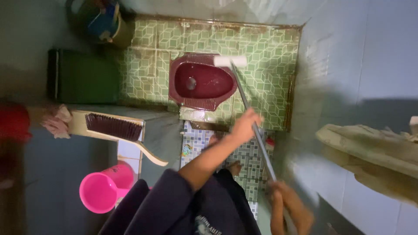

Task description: The person cleans a squat toilet by pouring water from a pink scoop and scrubbing the basin with a brush. They then apply a cleaning solution and use a long-handled squeegee to wipe the surrounding floor tiles.

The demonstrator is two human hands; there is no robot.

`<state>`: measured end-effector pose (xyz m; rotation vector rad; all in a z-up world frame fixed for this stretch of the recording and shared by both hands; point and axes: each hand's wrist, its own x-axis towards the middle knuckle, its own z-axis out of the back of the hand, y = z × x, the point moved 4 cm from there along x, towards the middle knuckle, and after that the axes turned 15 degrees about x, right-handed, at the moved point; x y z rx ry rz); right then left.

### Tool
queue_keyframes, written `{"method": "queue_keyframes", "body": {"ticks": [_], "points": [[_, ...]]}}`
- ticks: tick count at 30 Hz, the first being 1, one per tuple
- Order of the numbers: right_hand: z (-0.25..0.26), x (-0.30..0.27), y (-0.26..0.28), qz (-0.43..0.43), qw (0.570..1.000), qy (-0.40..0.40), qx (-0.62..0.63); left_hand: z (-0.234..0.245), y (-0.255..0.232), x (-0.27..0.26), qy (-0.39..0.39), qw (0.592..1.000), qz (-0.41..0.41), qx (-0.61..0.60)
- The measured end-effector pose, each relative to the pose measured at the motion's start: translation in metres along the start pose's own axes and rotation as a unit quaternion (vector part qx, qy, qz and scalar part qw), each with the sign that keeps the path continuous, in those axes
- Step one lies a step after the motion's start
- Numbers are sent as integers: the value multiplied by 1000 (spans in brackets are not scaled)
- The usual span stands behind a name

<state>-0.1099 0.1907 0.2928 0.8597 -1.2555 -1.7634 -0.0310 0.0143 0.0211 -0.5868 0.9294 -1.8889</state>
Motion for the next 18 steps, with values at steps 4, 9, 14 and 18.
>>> {"method": "queue_keyframes", "body": {"ticks": [4,9,14,18], "points": [[-15,-5,-3,69,996,0,-51,-18,9,8,180,981,4,72],[-29,23,-18,86,996,2,-30,-23,25,55,94,983,2,158],[43,-33,4,-24,999,-4,-32,-54,-31,-31,124,989,-55,63],[26,-40,-10,58,996,14,-62,-60,-28,-27,165,980,-29,106]]}}
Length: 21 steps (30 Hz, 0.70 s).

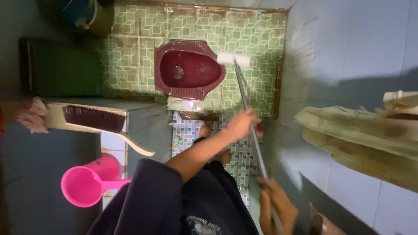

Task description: The person cleans a squat toilet by pouring water from a pink scoop and scrubbing the basin with a brush. They then apply a cleaning solution and use a long-handled squeegee to wipe the surrounding floor tiles.

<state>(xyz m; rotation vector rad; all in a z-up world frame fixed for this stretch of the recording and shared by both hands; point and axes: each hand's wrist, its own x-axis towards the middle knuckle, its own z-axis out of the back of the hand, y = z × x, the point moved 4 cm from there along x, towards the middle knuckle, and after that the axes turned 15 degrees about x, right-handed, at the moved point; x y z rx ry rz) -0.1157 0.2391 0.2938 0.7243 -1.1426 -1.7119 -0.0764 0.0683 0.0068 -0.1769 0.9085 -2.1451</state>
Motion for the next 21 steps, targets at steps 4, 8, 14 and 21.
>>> {"method": "queue_keyframes", "body": {"ticks": [4,8,14,21], "points": [[-20,29,-18,45,999,19,5,20,22,42,-101,994,40,9],[21,-5,-19,-172,984,9,39,8,-3,7,-87,994,32,-48],[4,-42,-28,-46,994,70,72,-3,29,-41,-27,997,31,67],[-47,31,-44,-68,980,132,129,30,135,-8,-106,976,184,54]]}}
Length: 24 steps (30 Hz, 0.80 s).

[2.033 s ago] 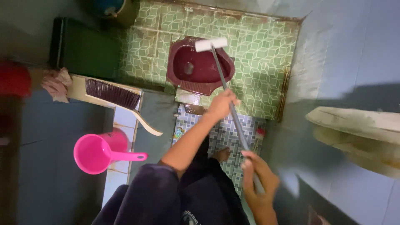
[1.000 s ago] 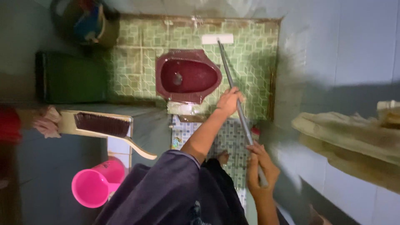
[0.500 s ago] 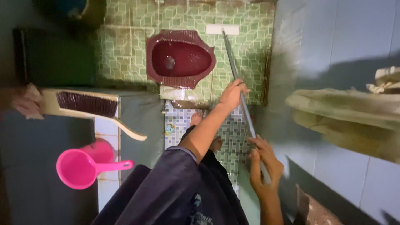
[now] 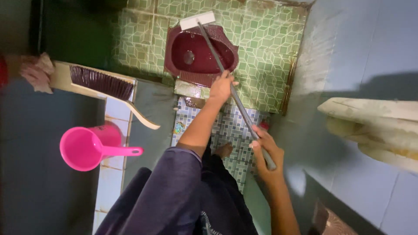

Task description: The person cleans a squat toilet by pouring water from a pink scoop and scrubbing the basin with a brush. They then apply a cleaning solution and use a long-handled squeegee to wipe the surrounding floor tiles.

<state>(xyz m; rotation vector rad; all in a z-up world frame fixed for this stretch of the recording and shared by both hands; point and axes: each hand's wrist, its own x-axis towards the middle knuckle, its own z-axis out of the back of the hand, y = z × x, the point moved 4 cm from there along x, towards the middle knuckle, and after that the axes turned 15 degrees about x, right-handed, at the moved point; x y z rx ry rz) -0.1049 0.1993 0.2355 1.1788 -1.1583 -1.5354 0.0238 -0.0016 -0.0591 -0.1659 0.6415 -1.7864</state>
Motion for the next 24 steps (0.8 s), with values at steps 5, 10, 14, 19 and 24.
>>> {"method": "queue_keyframes", "body": {"ticks": [5,10,14,19,24], "points": [[-15,2,17,84,995,54,-22,39,7,-19,5,999,-3,54],[-45,36,8,103,991,73,42,66,38,-3,-37,998,41,-1],[-20,25,21,50,996,68,-1,61,23,-21,-58,997,43,-1],[-42,49,-14,-54,993,106,-6,67,69,-24,-88,993,77,-30],[-62,57,15,34,991,126,-36,75,89,-18,-101,991,79,-47]]}}
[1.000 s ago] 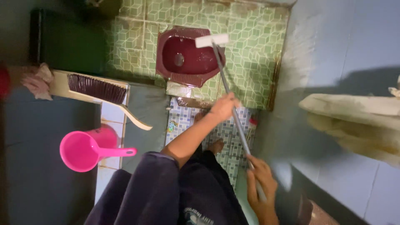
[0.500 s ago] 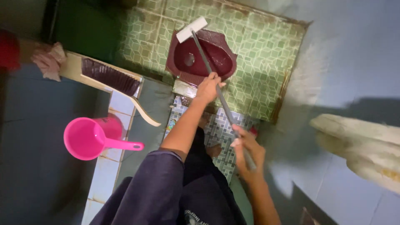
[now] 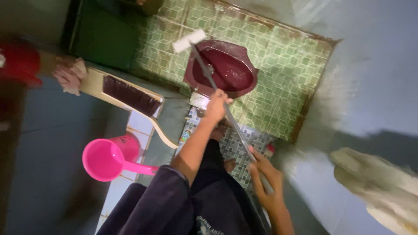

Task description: The person cleans a squat toilet by pouring water from a pink scoop and scrubbing the basin with a brush. They then apply a cleaning solution and use a long-handled squeegee to wipe the surrounding floor tiles.

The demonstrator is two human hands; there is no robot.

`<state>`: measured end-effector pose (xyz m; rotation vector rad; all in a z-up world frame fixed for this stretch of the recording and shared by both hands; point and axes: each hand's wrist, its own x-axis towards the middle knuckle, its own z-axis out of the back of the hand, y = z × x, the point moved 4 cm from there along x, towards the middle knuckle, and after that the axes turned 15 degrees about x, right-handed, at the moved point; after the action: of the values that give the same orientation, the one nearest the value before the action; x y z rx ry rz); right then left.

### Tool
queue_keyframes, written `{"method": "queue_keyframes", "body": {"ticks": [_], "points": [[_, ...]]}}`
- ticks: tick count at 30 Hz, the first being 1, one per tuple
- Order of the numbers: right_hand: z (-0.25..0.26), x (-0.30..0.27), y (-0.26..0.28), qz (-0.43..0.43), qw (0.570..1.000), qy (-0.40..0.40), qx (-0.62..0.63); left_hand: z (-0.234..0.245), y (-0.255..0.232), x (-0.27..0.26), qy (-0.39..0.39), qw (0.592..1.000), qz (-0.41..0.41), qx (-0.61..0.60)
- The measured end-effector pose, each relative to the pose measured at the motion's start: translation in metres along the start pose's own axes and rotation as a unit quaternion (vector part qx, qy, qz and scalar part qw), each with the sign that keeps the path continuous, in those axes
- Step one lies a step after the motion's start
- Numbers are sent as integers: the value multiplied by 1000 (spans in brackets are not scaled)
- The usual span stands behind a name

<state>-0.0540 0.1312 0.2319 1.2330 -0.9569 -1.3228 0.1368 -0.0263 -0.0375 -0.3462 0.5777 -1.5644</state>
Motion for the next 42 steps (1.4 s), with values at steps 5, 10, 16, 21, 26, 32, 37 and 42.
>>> {"method": "queue_keyframes", "body": {"ticks": [5,10,16,21,26,32,37,42], "points": [[-2,4,17,-35,999,-16,-21,12,-11,-9,3,1000,-2,11],[-5,41,-2,-84,996,-35,15,18,7,35,-5,999,17,32],[53,-23,36,9,996,-6,-83,27,-57,-60,17,998,32,-59],[31,-10,24,16,997,59,-47,32,-37,-51,-11,999,39,-24],[85,-31,17,25,977,194,-83,9,-78,-91,-85,992,63,-63],[108,-68,22,31,973,211,-93,1,-105,-128,-91,990,62,-87],[95,-62,37,27,963,246,-108,4,-100,-122,-164,980,76,-81],[130,-104,43,103,948,260,-149,-11,-164,-174,-135,973,109,-154]]}}
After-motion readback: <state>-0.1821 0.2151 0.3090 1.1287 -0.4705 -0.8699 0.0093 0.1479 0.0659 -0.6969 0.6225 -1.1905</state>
